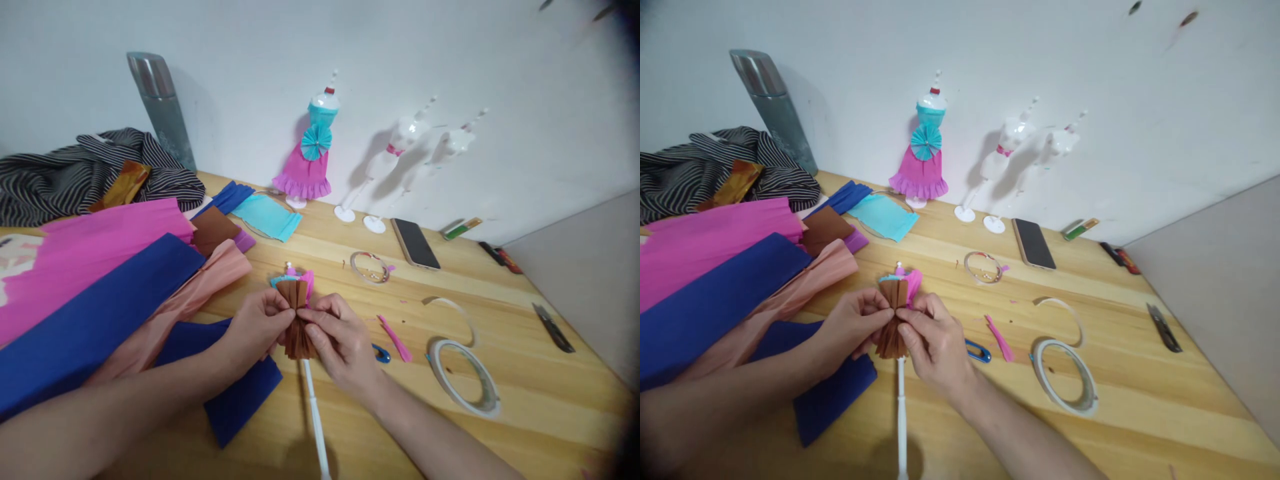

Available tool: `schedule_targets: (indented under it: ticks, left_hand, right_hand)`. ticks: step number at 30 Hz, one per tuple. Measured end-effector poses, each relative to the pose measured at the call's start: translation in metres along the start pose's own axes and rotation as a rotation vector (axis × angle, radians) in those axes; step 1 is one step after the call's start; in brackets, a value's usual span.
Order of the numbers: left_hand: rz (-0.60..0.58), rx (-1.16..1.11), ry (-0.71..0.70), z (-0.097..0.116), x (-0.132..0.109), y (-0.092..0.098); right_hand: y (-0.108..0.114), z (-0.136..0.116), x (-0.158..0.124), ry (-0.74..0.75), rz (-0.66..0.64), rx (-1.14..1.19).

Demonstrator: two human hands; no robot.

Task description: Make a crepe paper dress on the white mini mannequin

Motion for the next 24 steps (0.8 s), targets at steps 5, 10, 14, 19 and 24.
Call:
schedule_targets:
  ticks: [5, 10, 14, 19, 24]
  left_hand:
    - [-0.011, 0.007, -0.016, -0.002, 0.001, 0.002]
    - [-0.018, -0.03, -0.005, -0.003, 0.0, 0.004]
    - [-0.023, -0.047, -0.009, -0.003, -0.001, 0.006]
    - [-0.025, -0.031, -0.02, -0.002, -0.002, 0.006]
    - [-0.027, -0.025, -0.038, -0.003, -0.004, 0.005]
  right_hand:
    - [0.0, 0.002, 0.0, -0.033, -0.005, -0.001]
    - [0.001, 0.004, 0.0, -0.07, -0.005, 0.095]
    - [0.003, 0.009, -0.001, -0.165, 0.056, 0.193]
    - [0.005, 0.01, -0.002, -0.187, 0.09, 0.214]
    - [0.006, 0.005, -0.002, -0.14, 0.085, 0.195]
Point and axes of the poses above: each hand's wrist, its own x-axis towards the middle knuckle, its own y-axis out of the back of the hand, z = x × y, the point moved 2 cm from there along x, towards the middle knuckle, and after that the axes turned 2 degrees about -y, right-handed, at the moved point
